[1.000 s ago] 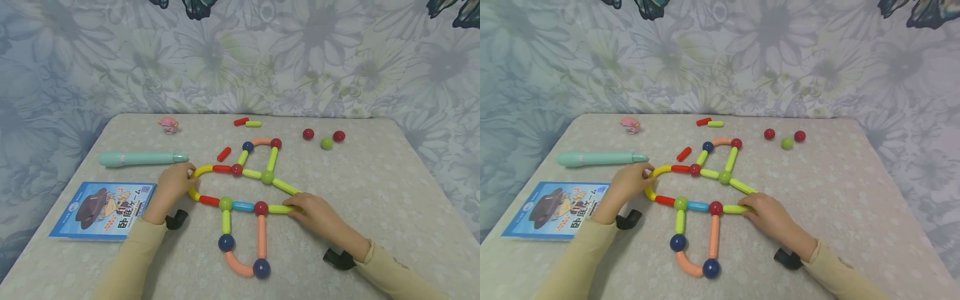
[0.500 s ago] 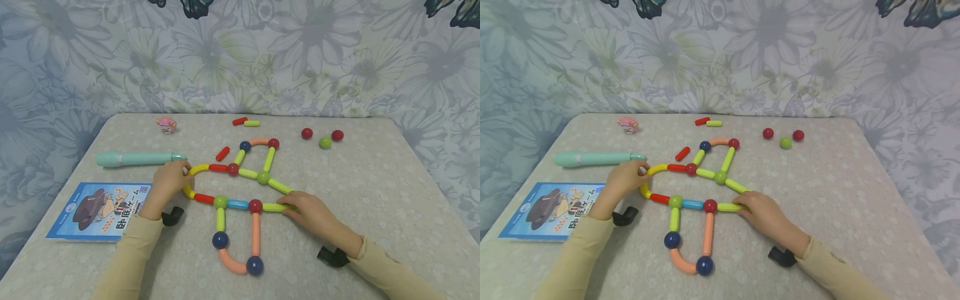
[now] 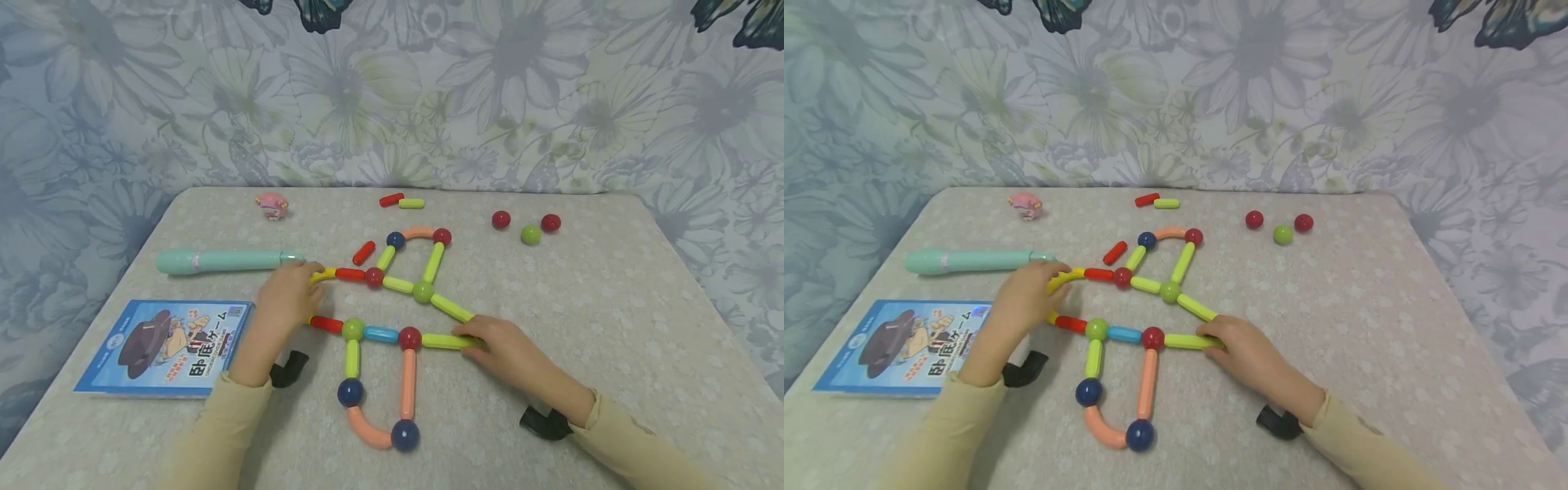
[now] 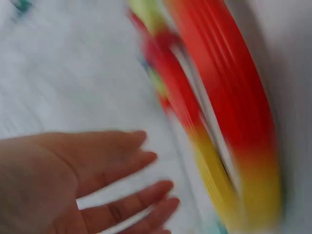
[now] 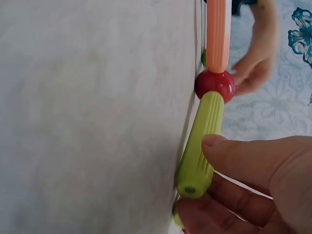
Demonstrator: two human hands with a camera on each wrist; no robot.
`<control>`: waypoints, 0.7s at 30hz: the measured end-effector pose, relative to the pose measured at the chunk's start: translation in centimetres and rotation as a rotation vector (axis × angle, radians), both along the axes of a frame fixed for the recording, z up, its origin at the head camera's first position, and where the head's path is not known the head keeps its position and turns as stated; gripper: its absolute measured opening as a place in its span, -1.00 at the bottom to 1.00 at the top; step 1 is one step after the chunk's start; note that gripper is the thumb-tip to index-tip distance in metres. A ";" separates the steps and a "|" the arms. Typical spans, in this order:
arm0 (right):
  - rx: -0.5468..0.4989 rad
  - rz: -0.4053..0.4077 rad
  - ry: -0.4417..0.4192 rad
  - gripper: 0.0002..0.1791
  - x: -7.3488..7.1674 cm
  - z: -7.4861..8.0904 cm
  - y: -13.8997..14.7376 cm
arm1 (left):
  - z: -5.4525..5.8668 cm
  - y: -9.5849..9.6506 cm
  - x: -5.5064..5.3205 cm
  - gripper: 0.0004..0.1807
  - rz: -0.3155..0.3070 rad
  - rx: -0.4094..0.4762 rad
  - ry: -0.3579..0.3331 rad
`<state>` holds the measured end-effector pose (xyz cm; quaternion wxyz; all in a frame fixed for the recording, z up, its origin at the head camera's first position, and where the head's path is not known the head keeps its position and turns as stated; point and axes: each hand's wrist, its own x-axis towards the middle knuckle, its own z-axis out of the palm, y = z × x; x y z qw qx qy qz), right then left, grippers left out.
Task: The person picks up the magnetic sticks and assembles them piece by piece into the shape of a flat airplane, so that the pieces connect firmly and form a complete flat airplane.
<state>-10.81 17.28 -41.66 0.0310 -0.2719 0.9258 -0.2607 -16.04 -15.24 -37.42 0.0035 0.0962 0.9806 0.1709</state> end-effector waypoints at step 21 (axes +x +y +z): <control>-0.081 -0.036 -0.041 -0.68 -0.3 0.0 2.0 | -2.2 7.8 3.1 -0.61 -0.532 0.128 -0.182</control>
